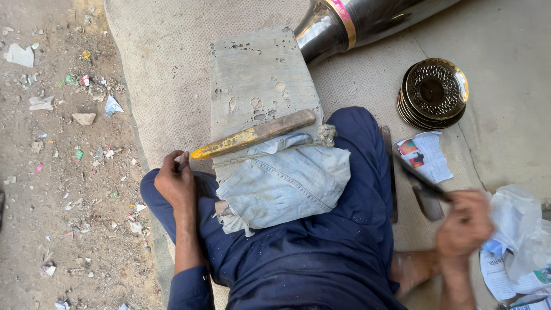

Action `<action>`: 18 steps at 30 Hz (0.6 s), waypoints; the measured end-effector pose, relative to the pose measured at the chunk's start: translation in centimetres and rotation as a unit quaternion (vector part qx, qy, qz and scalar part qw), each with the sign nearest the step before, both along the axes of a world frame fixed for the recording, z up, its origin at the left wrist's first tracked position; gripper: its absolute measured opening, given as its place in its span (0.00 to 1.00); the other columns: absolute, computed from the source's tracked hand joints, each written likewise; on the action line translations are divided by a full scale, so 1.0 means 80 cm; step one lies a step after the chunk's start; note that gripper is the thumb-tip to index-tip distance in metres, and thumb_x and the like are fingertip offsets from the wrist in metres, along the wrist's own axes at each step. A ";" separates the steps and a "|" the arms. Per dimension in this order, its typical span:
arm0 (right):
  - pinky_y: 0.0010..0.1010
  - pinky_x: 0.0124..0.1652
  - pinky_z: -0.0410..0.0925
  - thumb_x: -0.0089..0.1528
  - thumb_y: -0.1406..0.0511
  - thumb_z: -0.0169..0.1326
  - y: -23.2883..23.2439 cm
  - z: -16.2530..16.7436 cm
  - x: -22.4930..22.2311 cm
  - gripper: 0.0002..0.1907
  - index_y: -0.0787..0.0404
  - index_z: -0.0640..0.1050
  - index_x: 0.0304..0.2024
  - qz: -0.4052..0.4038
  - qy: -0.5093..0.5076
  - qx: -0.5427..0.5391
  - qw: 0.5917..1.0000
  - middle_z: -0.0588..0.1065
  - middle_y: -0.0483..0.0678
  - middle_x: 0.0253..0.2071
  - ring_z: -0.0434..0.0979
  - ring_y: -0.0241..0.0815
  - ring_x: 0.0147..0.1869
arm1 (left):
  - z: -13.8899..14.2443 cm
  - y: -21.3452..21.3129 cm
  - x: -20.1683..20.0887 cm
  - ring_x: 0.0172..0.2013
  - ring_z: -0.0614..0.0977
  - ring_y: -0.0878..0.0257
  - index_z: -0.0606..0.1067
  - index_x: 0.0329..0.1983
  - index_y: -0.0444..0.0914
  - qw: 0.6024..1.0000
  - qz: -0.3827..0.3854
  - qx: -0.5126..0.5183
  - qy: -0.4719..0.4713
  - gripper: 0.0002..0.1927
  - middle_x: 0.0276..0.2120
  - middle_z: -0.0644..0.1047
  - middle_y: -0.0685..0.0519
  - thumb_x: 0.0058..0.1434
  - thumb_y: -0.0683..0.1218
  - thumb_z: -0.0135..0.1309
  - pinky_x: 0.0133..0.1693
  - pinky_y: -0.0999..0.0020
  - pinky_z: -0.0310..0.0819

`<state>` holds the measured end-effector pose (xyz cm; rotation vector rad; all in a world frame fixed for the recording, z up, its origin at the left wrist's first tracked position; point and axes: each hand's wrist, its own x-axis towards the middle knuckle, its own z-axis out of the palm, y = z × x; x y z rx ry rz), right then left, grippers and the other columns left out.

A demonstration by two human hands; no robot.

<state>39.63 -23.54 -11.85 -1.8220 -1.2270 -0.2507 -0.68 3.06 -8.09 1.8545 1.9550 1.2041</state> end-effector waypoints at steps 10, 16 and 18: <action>0.47 0.67 0.58 0.62 0.60 0.63 0.057 -0.030 -0.117 0.35 0.70 0.64 0.64 0.025 0.280 -0.073 0.957 0.64 0.64 0.67 0.65 0.59 0.71 | 0.010 -0.032 -0.042 0.22 0.68 0.76 0.78 0.47 0.31 0.956 -0.029 0.078 -0.282 0.06 0.23 0.73 0.60 0.75 0.41 0.55 0.24 0.79 0.55; 0.51 0.60 0.61 0.52 0.60 0.71 0.075 -0.012 -0.088 0.58 0.73 0.53 0.75 -0.035 0.193 -0.217 0.956 0.64 0.71 0.66 0.64 0.65 0.67 | 0.033 -0.058 -0.022 0.24 0.76 0.66 0.81 0.46 0.40 0.968 -0.242 0.059 -0.026 0.09 0.30 0.80 0.51 0.65 0.37 0.61 0.29 0.72 0.69; 0.41 0.56 0.69 0.59 0.62 0.62 0.076 -0.013 -0.078 0.50 0.65 0.54 0.79 0.004 0.460 -0.188 0.868 0.72 0.62 0.63 0.74 0.54 0.62 | 0.039 -0.058 -0.015 0.33 0.84 0.58 0.80 0.53 0.40 0.930 -0.365 -0.010 0.042 0.26 0.36 0.80 0.50 0.47 0.36 0.58 0.35 0.66 0.78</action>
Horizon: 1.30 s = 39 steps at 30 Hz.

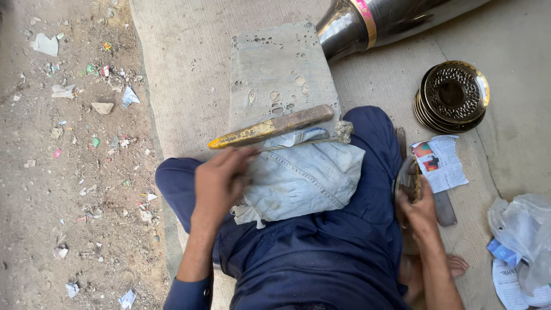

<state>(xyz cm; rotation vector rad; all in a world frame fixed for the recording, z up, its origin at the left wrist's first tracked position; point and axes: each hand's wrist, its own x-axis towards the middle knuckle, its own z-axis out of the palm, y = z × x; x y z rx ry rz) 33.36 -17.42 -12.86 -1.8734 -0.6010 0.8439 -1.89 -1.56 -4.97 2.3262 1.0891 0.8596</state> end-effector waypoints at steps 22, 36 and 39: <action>0.21 0.23 0.66 0.68 0.66 0.44 0.017 0.055 -0.031 0.19 0.67 0.74 0.58 0.205 0.260 0.030 0.943 0.78 0.45 0.33 0.74 0.28 0.28 | -0.018 0.051 0.049 0.33 0.81 0.45 0.76 0.36 0.37 0.980 -0.079 0.017 0.181 0.13 0.31 0.79 0.44 0.63 0.52 0.59 0.32 0.50 0.74; 0.23 0.40 0.70 0.71 0.67 0.44 0.070 0.037 -0.133 0.18 0.69 0.73 0.61 0.190 -0.020 0.154 0.969 0.79 0.46 0.41 0.75 0.29 0.39 | 0.053 0.052 0.036 0.34 0.82 0.45 0.78 0.38 0.36 0.986 -0.100 -0.078 0.112 0.18 0.32 0.80 0.46 0.51 0.52 0.67 0.33 0.53 0.74; 0.25 0.36 0.71 0.71 0.67 0.45 0.075 0.044 -0.131 0.18 0.68 0.74 0.61 0.185 -0.027 0.122 0.975 0.80 0.47 0.36 0.76 0.30 0.35 | 0.050 0.042 0.032 0.37 0.82 0.46 0.77 0.36 0.37 0.987 -0.099 -0.050 0.117 0.15 0.34 0.79 0.48 0.52 0.50 0.66 0.34 0.53 0.74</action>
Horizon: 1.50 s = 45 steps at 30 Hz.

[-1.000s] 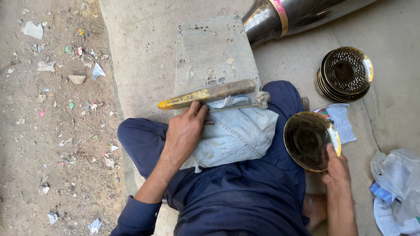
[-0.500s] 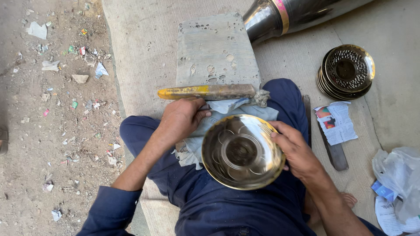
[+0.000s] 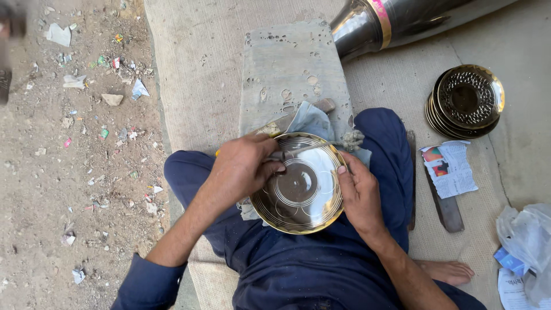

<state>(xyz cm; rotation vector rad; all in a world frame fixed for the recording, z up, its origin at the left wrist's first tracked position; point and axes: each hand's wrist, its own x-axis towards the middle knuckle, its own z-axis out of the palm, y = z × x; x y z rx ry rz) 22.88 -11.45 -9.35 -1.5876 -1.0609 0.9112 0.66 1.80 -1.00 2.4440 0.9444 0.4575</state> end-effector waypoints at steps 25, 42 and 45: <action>0.38 0.29 0.66 0.67 0.58 0.56 0.048 0.006 0.011 0.18 0.68 0.78 0.32 0.031 -0.179 -0.074 0.981 0.75 0.54 0.22 0.73 0.43 0.24 | -0.017 -0.007 0.005 0.33 0.82 0.52 0.82 0.45 0.42 0.993 0.045 0.093 -0.062 0.13 0.31 0.77 0.51 0.56 0.46 0.62 0.34 0.58 0.76; 0.31 0.27 0.62 0.70 0.63 0.53 0.029 -0.005 0.010 0.15 0.68 0.78 0.33 -0.006 -0.112 0.094 0.989 0.73 0.48 0.21 0.69 0.35 0.24 | -0.036 0.068 0.079 0.30 0.70 0.65 0.76 0.45 0.32 0.954 0.114 -0.174 -0.215 0.13 0.27 0.74 0.42 0.71 0.49 0.59 0.33 0.62 0.70; 0.31 0.30 0.64 0.71 0.62 0.53 0.025 -0.010 0.009 0.15 0.66 0.79 0.34 -0.003 -0.124 0.115 0.986 0.73 0.47 0.23 0.69 0.36 0.27 | -0.029 0.068 0.092 0.26 0.80 0.61 0.79 0.45 0.36 0.974 0.088 -0.166 -0.124 0.15 0.27 0.82 0.48 0.67 0.53 0.58 0.31 0.62 0.72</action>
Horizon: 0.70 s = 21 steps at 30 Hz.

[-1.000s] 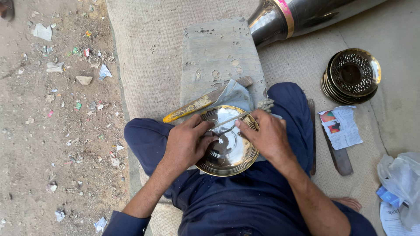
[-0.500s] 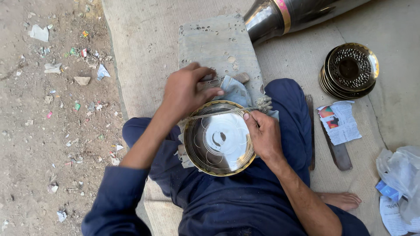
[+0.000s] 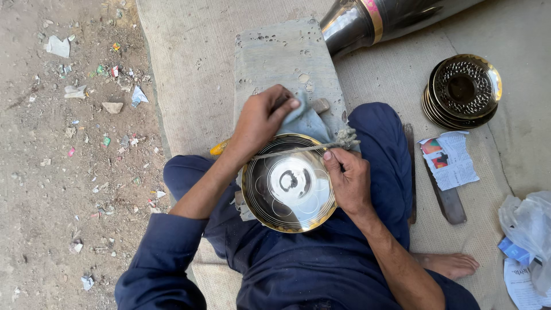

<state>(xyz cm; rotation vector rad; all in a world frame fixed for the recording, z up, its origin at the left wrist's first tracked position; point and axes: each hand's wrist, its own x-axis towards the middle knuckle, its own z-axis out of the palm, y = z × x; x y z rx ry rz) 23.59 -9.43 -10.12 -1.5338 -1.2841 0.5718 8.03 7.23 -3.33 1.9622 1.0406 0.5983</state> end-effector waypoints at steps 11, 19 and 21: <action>0.31 0.41 0.68 0.70 0.63 0.55 -0.011 0.002 0.003 0.11 0.65 0.82 0.41 -0.011 -0.001 0.037 0.999 0.78 0.47 0.30 0.74 0.38 0.35 | 0.025 0.010 0.011 0.26 0.80 0.59 0.85 0.38 0.35 0.971 -0.158 -0.095 0.150 0.23 0.25 0.82 0.48 0.62 0.61 0.61 0.33 0.60 0.75; 0.29 0.28 0.63 0.70 0.64 0.55 0.001 0.013 -0.006 0.13 0.69 0.81 0.39 -0.055 0.026 0.012 0.998 0.75 0.49 0.23 0.71 0.35 0.26 | 0.024 -0.001 0.002 0.22 0.74 0.65 0.80 0.34 0.31 0.987 -0.002 -0.142 0.078 0.22 0.20 0.76 0.49 0.69 0.57 0.57 0.29 0.63 0.71; 0.29 0.27 0.63 0.71 0.63 0.55 0.005 0.017 -0.006 0.14 0.70 0.81 0.39 -0.055 0.030 0.002 0.998 0.75 0.49 0.22 0.70 0.33 0.26 | 0.027 -0.003 -0.003 0.24 0.71 0.64 0.81 0.39 0.32 0.998 0.019 -0.042 0.052 0.20 0.21 0.75 0.45 0.70 0.55 0.57 0.29 0.61 0.68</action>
